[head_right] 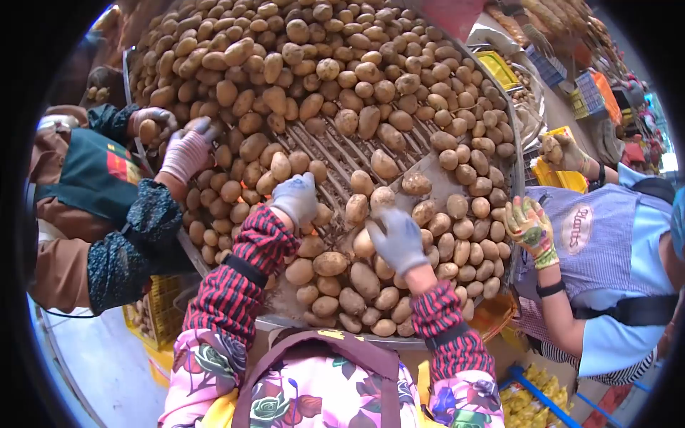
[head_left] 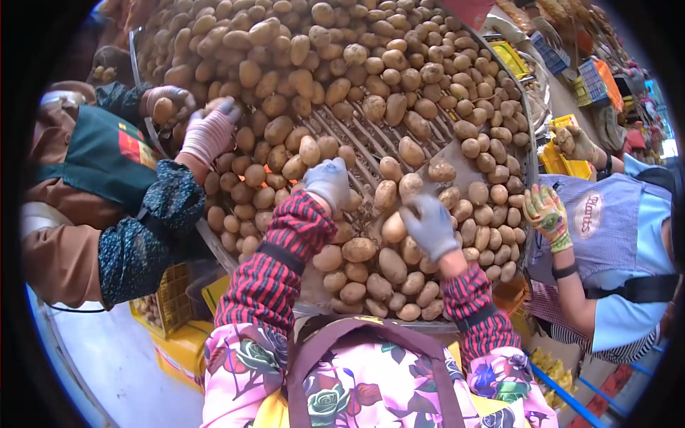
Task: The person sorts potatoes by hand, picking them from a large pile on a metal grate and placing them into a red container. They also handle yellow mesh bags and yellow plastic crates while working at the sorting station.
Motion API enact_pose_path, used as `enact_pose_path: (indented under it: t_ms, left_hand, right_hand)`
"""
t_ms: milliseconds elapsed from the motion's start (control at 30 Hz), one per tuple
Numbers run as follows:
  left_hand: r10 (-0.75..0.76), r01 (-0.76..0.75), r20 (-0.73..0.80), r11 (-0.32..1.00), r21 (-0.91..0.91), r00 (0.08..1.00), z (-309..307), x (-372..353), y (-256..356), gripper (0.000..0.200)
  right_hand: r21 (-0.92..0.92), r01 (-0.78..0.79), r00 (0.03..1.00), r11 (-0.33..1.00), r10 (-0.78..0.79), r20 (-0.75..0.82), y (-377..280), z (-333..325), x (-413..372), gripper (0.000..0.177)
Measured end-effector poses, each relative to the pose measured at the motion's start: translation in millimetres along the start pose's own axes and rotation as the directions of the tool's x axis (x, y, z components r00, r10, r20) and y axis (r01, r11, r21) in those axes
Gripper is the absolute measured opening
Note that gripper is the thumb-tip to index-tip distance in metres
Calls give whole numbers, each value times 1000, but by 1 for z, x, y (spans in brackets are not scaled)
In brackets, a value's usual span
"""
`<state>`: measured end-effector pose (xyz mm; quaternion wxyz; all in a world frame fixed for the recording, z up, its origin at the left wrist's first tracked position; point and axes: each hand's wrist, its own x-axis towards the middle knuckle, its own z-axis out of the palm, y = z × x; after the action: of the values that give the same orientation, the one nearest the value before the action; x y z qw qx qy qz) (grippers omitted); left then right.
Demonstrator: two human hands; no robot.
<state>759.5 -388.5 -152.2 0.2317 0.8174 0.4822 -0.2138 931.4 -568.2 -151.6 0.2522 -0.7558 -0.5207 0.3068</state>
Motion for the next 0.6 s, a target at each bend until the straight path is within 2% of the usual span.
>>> enact_pose_path:
  t_ms: [67, 133, 167, 200, 233, 267, 300, 333, 400, 467, 500, 533, 567, 600]
  left_hand:
    - [140, -138, 19, 988, -71, 990, 6, 4, -15, 33]
    - [158, -174, -103, 970, -171, 982, 19, -5, -16, 33]
    - [170, -227, -204, 927, -298, 964, 24, -11, -19, 38]
    - [59, -172, -243, 864, -473, 968, 10, -30, -19, 45]
    - [29, -188, -271, 789, -585, 962, 8, -39, -29, 47]
    - [1, -212, -294, 695, -687, 956, 6, -47, -43, 49]
    - [16, -167, -170, 300, -939, 985, 4, -59, -61, 48]
    - [90, -41, -56, -155, -987, 994, 4, -75, -74, 48]
    - [132, -55, -171, -615, -787, 976, 10, -96, -76, 40]
    - [177, 46, -165, -804, -593, 970, 13, -110, -68, 34]
    - [111, 106, 25, -824, -556, 994, 28, -111, -74, 30]
    - [281, 211, -132, -898, -387, 951, 41, -101, -79, 37]
    - [295, 215, -99, -852, -477, 950, 52, -95, -86, 43]
    - [302, 217, -63, -800, -560, 951, 42, -96, -79, 51]
  right_hand:
    - [-21, 232, 967, 973, -233, -106, -22, 14, 54, 32]
    - [-70, 378, 915, 923, -384, -121, -43, 42, 104, 35]
    - [-19, 365, 930, 931, -366, -25, -40, 65, 120, 37]
    - [30, 352, 933, 936, -353, 71, -36, 81, 135, 40]
    - [142, 291, 930, 946, -314, 189, -39, 77, 145, 42]
    - [176, 223, 932, 959, -263, 252, -40, 76, 149, 47]
    - [106, 295, 908, 950, -313, 277, -36, 75, 148, 47]
    - [36, 361, 882, 932, -354, 311, -33, 77, 141, 47]
    - [-55, 510, 843, 858, -487, 228, -32, 79, 129, 48]
    - [5, 400, 890, 916, -390, 236, -35, 77, 127, 51]
    - [79, 309, 926, 948, -319, 200, -40, 74, 124, 49]
    - [159, 220, 955, 962, -246, 167, -54, 64, 121, 48]
    - [222, 265, 931, 938, -309, 195, -66, 49, 118, 46]
    - [391, 256, 838, 884, -405, 366, -80, 30, 122, 44]
